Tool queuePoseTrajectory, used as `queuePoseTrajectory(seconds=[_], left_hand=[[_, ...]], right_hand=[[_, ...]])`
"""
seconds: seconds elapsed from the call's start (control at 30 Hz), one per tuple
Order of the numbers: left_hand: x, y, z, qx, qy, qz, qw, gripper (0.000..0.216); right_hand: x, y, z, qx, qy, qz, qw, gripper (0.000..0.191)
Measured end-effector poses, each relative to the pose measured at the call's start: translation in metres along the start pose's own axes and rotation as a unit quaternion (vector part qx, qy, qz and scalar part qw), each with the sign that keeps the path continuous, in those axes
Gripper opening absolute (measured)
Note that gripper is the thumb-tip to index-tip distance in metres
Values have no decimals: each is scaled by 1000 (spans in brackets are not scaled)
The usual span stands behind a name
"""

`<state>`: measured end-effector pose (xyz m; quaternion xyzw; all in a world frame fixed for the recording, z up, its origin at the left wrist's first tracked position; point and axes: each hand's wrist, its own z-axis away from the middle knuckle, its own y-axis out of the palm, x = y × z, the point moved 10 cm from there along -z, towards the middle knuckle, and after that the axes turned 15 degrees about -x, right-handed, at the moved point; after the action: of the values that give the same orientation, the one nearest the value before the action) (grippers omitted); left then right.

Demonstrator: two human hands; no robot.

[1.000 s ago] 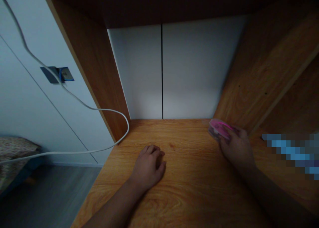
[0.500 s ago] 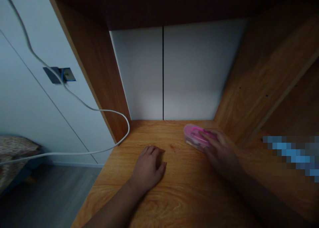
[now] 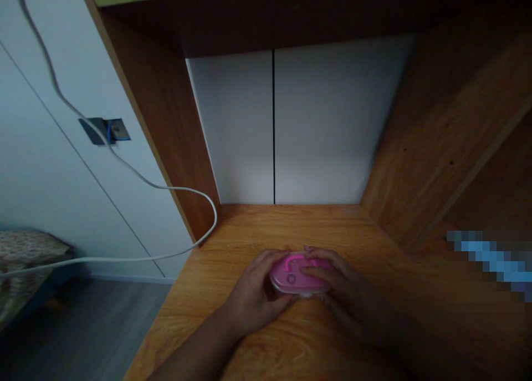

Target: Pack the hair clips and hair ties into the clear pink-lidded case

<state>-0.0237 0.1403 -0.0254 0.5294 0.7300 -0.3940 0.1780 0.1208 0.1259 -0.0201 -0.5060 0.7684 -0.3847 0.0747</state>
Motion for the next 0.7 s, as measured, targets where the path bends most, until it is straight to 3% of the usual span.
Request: queuePoseTrajectory(seconds=[0.2, 0.47, 0.7], left_hand=[[-9, -4, -2, -24, 18, 4, 1000, 66], [-11, -7, 0, -41, 37, -23, 998, 71], [-19, -14, -1, -86, 70, 4, 994, 71]], right_hand=[[3, -5, -4, -23, -26, 41, 999, 63], [8, -12, -6, -86, -69, 113, 987, 53], [25, -17, -6, -116, -131, 165, 971, 61]])
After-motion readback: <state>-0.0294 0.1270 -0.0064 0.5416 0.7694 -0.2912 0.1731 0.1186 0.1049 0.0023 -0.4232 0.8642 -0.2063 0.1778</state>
